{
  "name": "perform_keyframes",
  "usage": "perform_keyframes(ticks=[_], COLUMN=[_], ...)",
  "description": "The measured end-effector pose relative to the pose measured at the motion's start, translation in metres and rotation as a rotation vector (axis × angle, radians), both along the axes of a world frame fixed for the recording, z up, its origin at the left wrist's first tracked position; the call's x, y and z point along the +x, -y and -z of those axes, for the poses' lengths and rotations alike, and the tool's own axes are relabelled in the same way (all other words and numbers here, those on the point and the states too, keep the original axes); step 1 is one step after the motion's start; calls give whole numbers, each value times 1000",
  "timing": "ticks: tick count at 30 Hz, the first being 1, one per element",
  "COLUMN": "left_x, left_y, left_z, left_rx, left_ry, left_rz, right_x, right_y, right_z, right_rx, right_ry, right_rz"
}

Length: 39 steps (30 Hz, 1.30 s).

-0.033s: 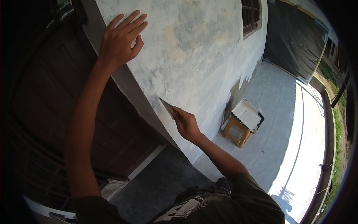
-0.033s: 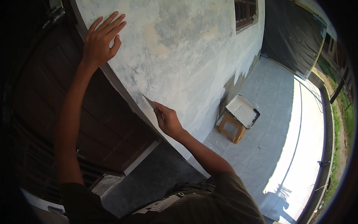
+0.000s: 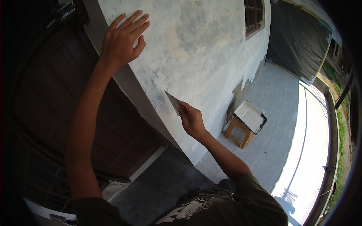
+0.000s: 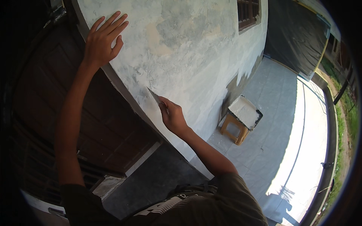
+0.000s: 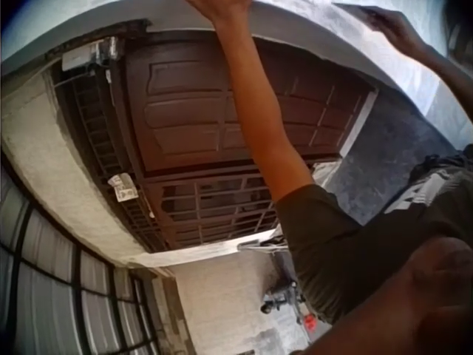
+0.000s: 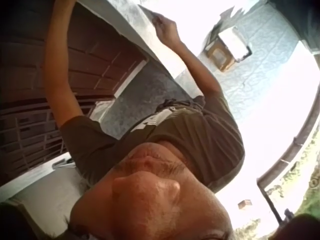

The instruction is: Applying putty to an exterior wall using a putty knife.

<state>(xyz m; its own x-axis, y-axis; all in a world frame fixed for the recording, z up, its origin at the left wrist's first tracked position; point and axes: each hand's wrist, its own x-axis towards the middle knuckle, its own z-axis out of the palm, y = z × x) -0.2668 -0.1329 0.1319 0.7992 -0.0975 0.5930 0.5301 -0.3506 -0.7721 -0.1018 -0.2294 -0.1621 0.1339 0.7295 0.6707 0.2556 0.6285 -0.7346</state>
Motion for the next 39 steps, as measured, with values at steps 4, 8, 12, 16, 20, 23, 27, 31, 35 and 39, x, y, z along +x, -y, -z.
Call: perform_keyframes(ticks=[4, 8, 12, 16, 20, 23, 27, 31, 35, 39], left_x=[-7, -5, -4, 1, -2, -7, -5, 4, -7, -6], left_y=[0, 0, -2, 0, -2, -4, -2, -4, -3, -3], left_z=[4, 0, 2, 2, 2, 0, -1, 2, 4, 4], left_rx=[-22, -67, -57, -54, -61, -57, -80, -67, -99, -77], left_ry=[-9, -29, -8, 26, 15, 5, 4, 19, 14, 19], left_rz=[-45, -52, -8, 60, 85, 87, 95, 124, 99, 138], right_x=[28, 42, 23, -15, -18, -7, 14, 12, -67, -77], right_y=[-24, -63, -88, -90, -55, -31, -39, -76, -87, -3], right_z=[-65, -128, -159, -129, -90, -64, -80, -132, -90, -16], right_rx=[125, 439, 461, 599, 494, 208, 105, 391, 489, 375], right_ry=[-126, -126, -74, 38, 86, 113, -345, -80, 230, 285], right_rz=[254, 465, 502, 564, 262, -18, 38, 412, 559, 111])
